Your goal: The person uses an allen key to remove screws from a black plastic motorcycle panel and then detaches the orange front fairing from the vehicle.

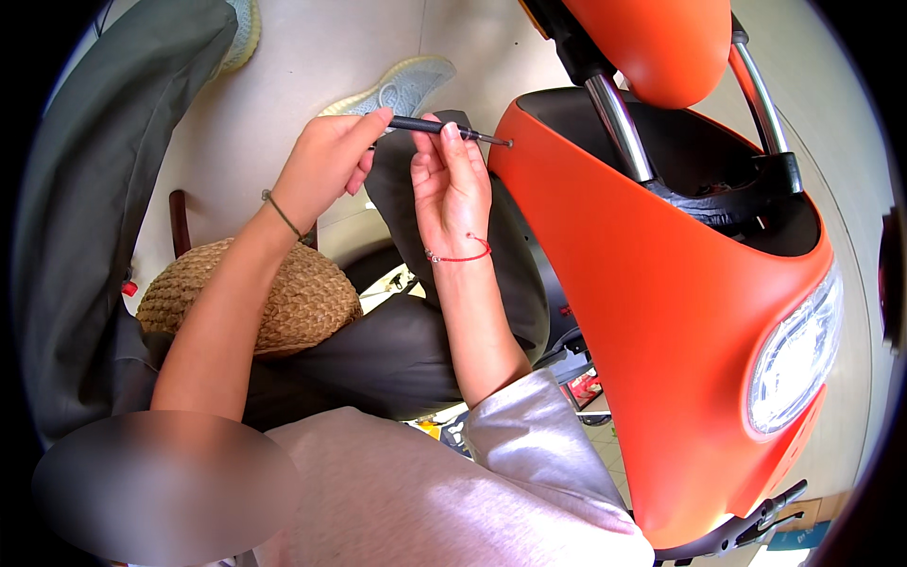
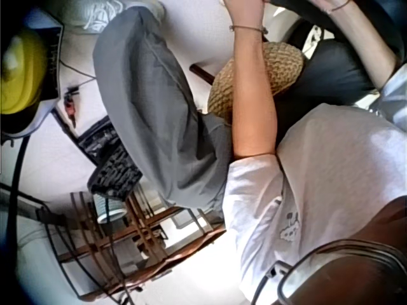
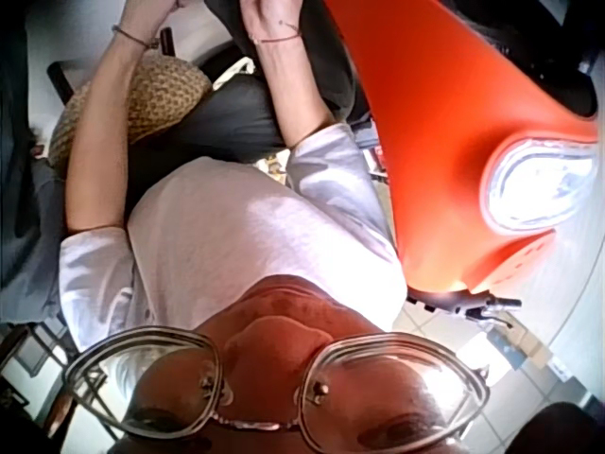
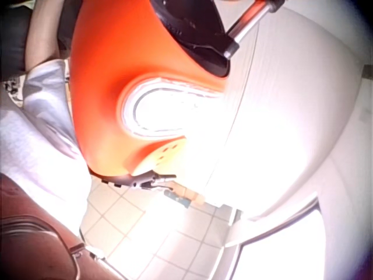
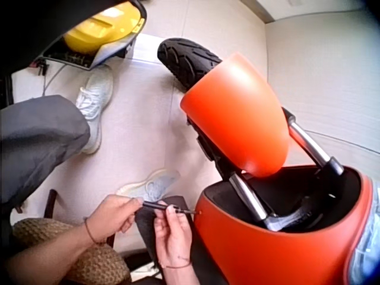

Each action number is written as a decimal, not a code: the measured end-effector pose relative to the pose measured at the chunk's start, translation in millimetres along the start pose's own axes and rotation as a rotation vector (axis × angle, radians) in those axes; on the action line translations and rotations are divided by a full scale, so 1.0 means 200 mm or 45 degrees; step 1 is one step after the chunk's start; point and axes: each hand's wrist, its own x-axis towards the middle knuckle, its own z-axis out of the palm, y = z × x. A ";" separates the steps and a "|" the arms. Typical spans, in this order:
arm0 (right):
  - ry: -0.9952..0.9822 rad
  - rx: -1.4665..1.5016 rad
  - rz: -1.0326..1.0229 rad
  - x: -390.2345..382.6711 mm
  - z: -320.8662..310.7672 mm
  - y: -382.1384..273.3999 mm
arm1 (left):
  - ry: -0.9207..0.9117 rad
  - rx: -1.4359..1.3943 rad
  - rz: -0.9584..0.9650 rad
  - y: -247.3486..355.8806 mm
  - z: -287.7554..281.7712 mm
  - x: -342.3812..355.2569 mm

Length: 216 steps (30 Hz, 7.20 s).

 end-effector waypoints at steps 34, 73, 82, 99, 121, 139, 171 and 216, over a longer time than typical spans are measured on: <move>-0.094 -0.042 -0.088 0.00 0.00 0.01 | -0.014 0.186 0.223 0.05 0.01 0.01; -0.100 -0.025 -0.109 0.04 -0.02 0.01 | -0.165 -0.134 0.463 0.01 -0.01 0.00; -0.062 0.004 -0.115 -0.03 0.06 -0.03 | -0.164 0.343 -0.003 0.14 -0.05 -0.02; -0.019 -0.069 -0.149 -0.03 0.05 -0.02 | -0.210 0.222 0.203 0.06 -0.04 0.01; -0.038 -0.088 -0.111 -0.01 0.03 -0.03 | 0.123 0.213 0.416 0.04 0.02 0.03; 0.075 -0.188 -0.144 0.01 0.02 -0.02 | -0.035 0.077 -0.033 -0.01 0.02 0.04; 0.007 -0.058 -0.162 -0.01 -0.02 0.03 | -0.517 0.932 0.440 0.24 0.36 0.33; 0.138 -0.461 -0.291 0.01 -0.13 0.21 | -0.694 0.715 0.215 0.12 0.40 0.41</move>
